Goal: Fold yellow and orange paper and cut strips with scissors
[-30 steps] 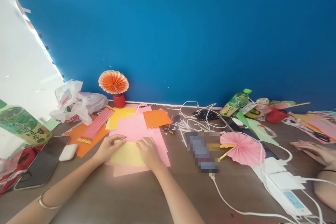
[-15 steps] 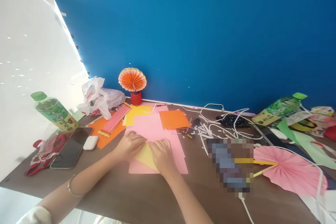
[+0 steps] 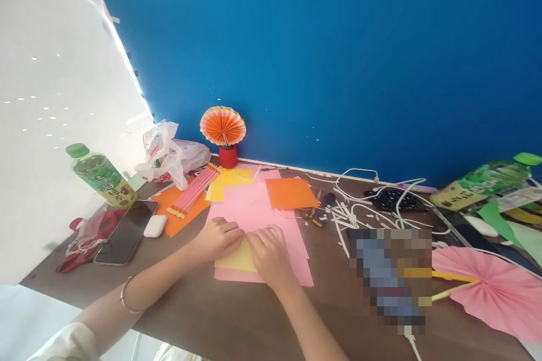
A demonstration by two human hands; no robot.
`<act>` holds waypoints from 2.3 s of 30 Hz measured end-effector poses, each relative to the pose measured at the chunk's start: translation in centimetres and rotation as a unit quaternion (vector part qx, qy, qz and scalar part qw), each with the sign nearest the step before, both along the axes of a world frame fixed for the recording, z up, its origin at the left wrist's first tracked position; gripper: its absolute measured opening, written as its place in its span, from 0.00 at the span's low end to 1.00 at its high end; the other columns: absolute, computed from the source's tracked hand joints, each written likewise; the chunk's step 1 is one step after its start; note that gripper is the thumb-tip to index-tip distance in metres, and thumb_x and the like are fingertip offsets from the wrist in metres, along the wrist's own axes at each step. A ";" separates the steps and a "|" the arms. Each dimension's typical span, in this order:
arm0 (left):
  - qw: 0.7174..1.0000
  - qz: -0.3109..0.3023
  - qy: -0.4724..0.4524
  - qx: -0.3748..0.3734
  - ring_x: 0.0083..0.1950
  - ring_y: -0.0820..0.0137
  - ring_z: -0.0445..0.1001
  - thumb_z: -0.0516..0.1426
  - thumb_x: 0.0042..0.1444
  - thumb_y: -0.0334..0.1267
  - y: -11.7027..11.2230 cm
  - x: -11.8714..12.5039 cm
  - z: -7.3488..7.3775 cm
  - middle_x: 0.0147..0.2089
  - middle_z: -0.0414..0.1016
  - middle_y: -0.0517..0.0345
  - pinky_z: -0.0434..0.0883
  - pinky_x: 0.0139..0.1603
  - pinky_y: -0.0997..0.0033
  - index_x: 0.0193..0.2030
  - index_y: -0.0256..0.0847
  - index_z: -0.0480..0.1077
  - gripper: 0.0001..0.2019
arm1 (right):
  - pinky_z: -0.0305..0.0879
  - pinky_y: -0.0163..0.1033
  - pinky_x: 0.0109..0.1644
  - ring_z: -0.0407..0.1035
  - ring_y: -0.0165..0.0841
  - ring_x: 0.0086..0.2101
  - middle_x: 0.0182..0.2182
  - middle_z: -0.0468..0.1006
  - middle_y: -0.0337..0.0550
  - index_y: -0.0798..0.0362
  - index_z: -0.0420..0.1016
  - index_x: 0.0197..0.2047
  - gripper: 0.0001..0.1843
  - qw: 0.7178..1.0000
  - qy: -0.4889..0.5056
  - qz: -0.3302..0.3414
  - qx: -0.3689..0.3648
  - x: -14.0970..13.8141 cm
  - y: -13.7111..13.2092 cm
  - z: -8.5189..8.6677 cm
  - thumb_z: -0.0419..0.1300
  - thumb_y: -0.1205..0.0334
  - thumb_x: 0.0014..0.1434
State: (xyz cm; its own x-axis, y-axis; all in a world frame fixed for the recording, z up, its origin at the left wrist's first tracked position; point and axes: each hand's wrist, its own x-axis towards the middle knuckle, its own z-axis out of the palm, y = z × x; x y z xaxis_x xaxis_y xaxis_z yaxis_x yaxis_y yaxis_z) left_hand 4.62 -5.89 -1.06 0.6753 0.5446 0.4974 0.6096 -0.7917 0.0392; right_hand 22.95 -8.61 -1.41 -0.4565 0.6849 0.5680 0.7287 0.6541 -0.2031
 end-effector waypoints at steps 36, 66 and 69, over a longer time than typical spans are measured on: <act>0.811 0.066 -0.364 -0.453 0.31 0.70 0.70 0.50 0.56 0.48 1.9 -1.4 -1.1 0.29 0.73 0.57 0.68 0.33 0.71 0.31 0.37 0.70 0.16 | 0.69 0.44 0.40 0.72 0.38 0.36 0.33 0.79 0.45 0.49 0.76 0.35 0.11 0.945 0.248 -0.084 -0.198 1.7 0.7 0.1 0.53 0.57 0.57; 0.675 0.069 -0.528 -0.511 0.38 0.68 0.73 0.61 0.46 0.45 2.5 -1.8 -1.1 0.35 0.75 0.56 0.67 0.41 0.72 0.32 0.37 0.72 0.12 | 0.68 0.42 0.44 0.72 0.40 0.40 0.37 0.78 0.46 0.52 0.75 0.35 0.18 0.772 0.481 -0.079 -0.408 3.1 1.9 0.6 0.67 0.52 0.41; 0.666 0.068 -0.532 -0.519 0.36 0.69 0.73 0.62 0.45 0.44 2.6 -1.8 -1.2 0.33 0.76 0.56 0.68 0.40 0.72 0.32 0.37 0.72 0.12 | 0.68 0.42 0.43 0.72 0.41 0.39 0.36 0.78 0.46 0.53 0.76 0.34 0.18 0.775 0.479 -0.083 -0.405 3.0 1.8 0.8 0.66 0.50 0.42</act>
